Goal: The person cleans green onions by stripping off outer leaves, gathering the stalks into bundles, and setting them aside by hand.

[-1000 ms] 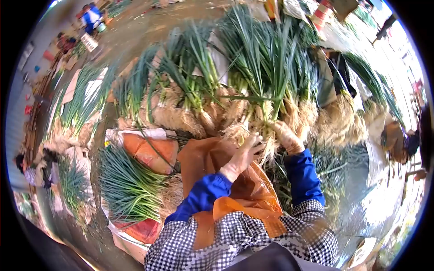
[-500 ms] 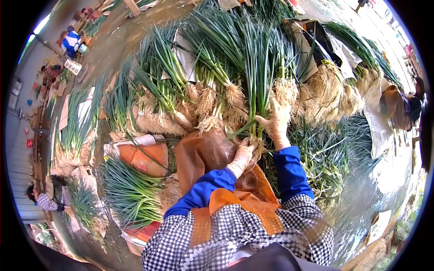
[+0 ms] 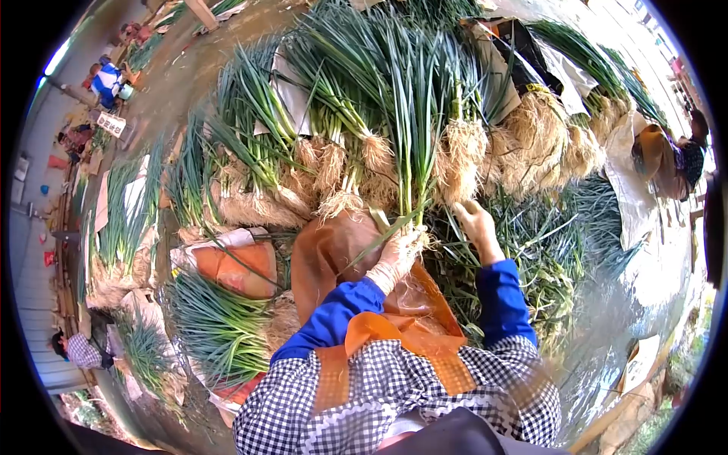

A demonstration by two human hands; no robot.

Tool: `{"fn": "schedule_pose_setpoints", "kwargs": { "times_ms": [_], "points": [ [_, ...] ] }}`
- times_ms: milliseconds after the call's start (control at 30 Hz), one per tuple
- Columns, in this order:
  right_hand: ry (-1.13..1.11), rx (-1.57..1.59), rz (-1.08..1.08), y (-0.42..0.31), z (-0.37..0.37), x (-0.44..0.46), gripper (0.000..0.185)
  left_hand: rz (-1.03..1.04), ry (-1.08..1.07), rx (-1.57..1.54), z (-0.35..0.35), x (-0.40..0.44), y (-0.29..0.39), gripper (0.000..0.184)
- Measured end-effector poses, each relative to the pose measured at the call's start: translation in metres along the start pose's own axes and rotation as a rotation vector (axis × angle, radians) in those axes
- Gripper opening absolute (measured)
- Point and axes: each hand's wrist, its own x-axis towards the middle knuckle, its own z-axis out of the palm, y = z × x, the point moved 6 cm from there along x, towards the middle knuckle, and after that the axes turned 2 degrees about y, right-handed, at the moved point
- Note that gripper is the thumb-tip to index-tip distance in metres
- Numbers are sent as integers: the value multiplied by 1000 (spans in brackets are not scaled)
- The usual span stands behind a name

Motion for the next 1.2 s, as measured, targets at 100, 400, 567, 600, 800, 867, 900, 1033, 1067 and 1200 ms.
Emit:
{"fn": "schedule_pose_setpoints", "kwargs": {
  "times_ms": [100, 400, 567, 600, 800, 867, 900, 1033, 1067, 1200],
  "points": [
    [-184, 381, 44, -16, 50, 22, 57, -83, -161, -45, -25, 17, -20, 31],
    [-12, 120, -482, -25, 66, -50, 25, -170, -350, -712, -45, 40, -21, 33],
    [123, 164, 56, 58, -63, -72, 22, 76, 59, -143, -12, 4, 15, 43],
    [228, -174, 98, 90, -84, -54, 20, 46, 30, -135, -12, 6, 13, 42],
    [205, -211, -391, -11, 0, -29, 27, 201, 46, 68, 9, -17, 11, 48],
    [30, -288, -318, -46, 41, -14, 49, 291, -176, -174, -10, 8, -2, 40],
    [-65, -311, -248, -63, 51, -7, 57, 189, -140, -232, -30, 24, -14, 39],
    [-433, 639, -7, -43, 98, 26, 28, 270, 6, 116, 12, -21, 20, 30],
    [-536, 866, -1, -41, 102, 28, 21, 137, 91, -12, 8, -28, 20, 31],
    [-387, 1002, -27, -38, 97, 18, 16, -181, -149, -128, 9, -28, 17, 29]
  ]
}}
